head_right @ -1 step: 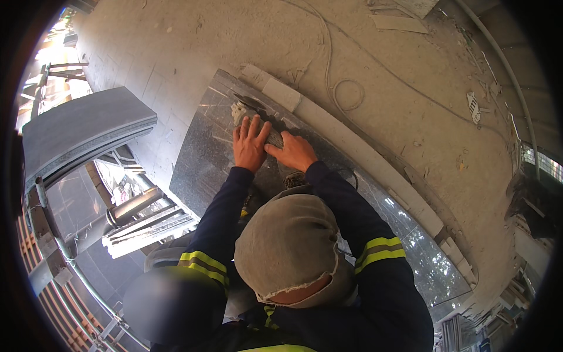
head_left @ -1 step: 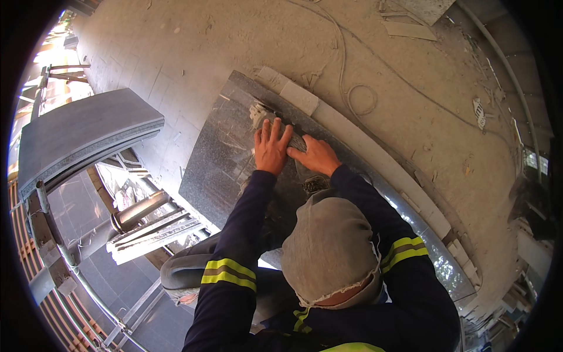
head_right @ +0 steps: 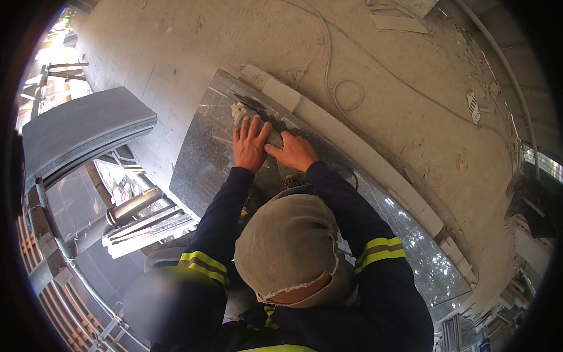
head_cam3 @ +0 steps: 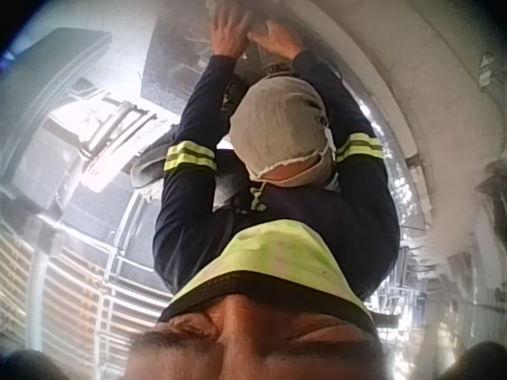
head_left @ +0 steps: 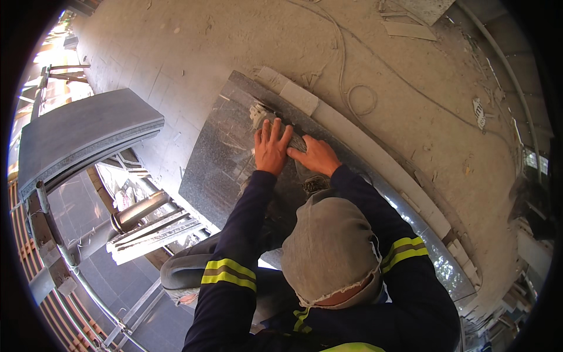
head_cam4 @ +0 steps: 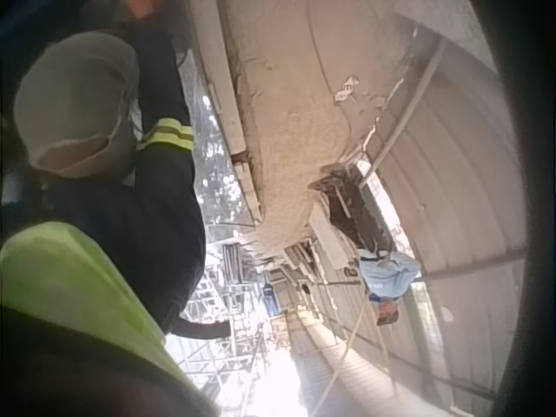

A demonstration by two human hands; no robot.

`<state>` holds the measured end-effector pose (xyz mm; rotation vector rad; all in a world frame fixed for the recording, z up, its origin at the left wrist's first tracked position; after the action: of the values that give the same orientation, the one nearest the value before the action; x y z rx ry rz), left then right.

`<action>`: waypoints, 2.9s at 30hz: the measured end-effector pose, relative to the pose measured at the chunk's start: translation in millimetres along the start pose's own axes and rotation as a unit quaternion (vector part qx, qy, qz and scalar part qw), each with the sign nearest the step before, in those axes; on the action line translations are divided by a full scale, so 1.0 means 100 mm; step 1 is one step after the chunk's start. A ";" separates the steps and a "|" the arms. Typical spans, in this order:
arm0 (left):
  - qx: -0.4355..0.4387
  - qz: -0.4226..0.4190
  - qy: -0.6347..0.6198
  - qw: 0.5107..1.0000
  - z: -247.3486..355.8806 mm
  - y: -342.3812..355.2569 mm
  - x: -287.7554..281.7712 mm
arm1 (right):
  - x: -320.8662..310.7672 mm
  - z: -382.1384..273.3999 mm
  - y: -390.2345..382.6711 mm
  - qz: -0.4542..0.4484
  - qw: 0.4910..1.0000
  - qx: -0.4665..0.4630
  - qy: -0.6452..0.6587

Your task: The person uses an angle grinder to smooth the edge of a large stone slab resting on the floor. They hold the tool with both hands and move it along the slab's edge, generating dust.

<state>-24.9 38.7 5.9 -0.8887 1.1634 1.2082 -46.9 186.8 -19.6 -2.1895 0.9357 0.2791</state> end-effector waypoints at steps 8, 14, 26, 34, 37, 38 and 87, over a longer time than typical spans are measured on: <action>0.003 0.001 -0.015 1.000 0.02 0.08 0.03 | -0.04 0.04 0.03 0.030 0.999 -0.001 -0.024; 0.010 0.015 -0.020 1.000 -0.09 0.10 0.06 | -0.02 0.00 0.13 0.022 1.000 0.003 -0.022; -0.004 -0.014 -0.001 1.000 -0.42 0.23 0.15 | 0.09 -0.09 0.49 0.044 0.999 -0.014 -0.027; 0.005 -0.010 0.005 1.000 -0.22 0.19 0.08 | 0.07 0.01 0.35 0.035 0.999 -0.014 -0.021; 0.007 -0.005 -0.003 1.000 -0.15 0.13 0.08 | 0.03 0.03 0.25 0.028 0.999 -0.008 -0.028; 0.007 -0.004 -0.007 1.000 -0.13 0.12 0.08 | 0.03 0.04 0.22 0.032 0.999 -0.010 -0.029; 0.002 -0.038 -0.026 0.999 0.08 0.03 0.13 | 0.00 0.16 -0.03 0.045 0.999 0.011 -0.017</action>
<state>-26.6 49.4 -4.4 -0.8848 1.0813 1.1603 -43.9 199.6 -29.8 -2.1199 1.0149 0.3469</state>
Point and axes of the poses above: each hand's wrist, its own y-axis towards the middle knuckle, its own x-axis out of the palm, z = x × y, the point moved 6 cm from there along y, towards the middle knuckle, and after that the axes turned 6 degrees about -y, right-handed, at the moved point
